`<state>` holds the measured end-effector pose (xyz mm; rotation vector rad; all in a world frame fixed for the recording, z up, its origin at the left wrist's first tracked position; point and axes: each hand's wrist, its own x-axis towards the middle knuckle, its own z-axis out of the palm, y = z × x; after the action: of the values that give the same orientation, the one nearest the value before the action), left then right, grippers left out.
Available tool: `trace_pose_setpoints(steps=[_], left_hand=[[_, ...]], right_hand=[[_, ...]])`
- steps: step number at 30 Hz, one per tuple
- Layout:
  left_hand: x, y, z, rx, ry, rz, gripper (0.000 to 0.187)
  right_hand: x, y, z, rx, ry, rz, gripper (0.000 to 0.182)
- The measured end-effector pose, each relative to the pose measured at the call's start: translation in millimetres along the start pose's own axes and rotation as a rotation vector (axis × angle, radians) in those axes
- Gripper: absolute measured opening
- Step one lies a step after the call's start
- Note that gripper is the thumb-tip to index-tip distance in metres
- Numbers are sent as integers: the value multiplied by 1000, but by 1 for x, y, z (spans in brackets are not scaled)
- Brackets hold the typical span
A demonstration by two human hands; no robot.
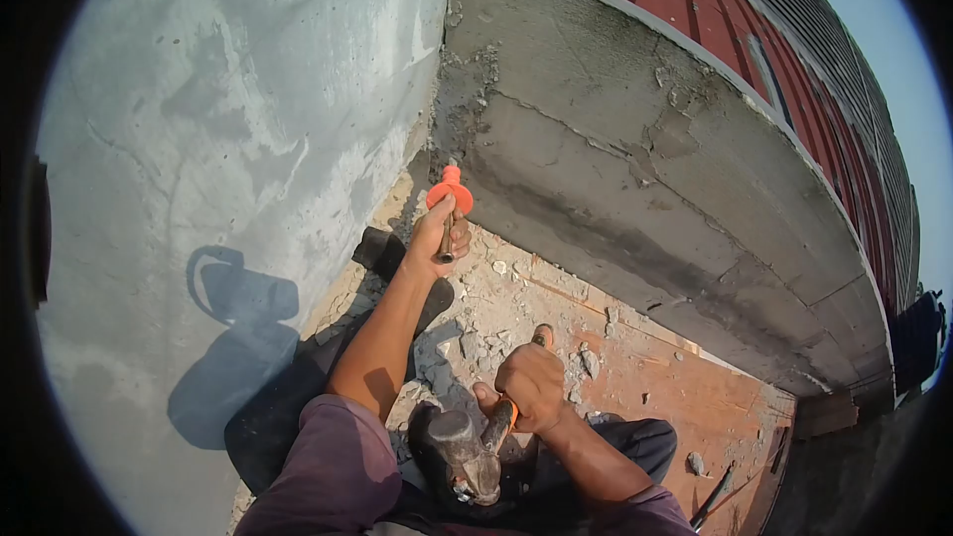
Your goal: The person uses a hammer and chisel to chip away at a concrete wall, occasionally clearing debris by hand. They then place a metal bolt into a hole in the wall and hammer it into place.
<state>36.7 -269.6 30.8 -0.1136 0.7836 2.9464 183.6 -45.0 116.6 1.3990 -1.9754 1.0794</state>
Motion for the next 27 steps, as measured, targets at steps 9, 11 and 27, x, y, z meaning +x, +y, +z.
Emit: trace_pose_setpoints(steps=[9, 11, 27], left_hand=[[-2, 4, 0, 184, 77, -6, 28], [-1, 7, 0, 136, 90, -38, 28], [0, 13, -4, 144, 69, -49, 28]], right_hand=[[5, 12, 19, -185, -328, 382, 17], [13, -9, 7, -14, -247, 92, 16], [11, 80, 20, -400, -509, 246, 21]])
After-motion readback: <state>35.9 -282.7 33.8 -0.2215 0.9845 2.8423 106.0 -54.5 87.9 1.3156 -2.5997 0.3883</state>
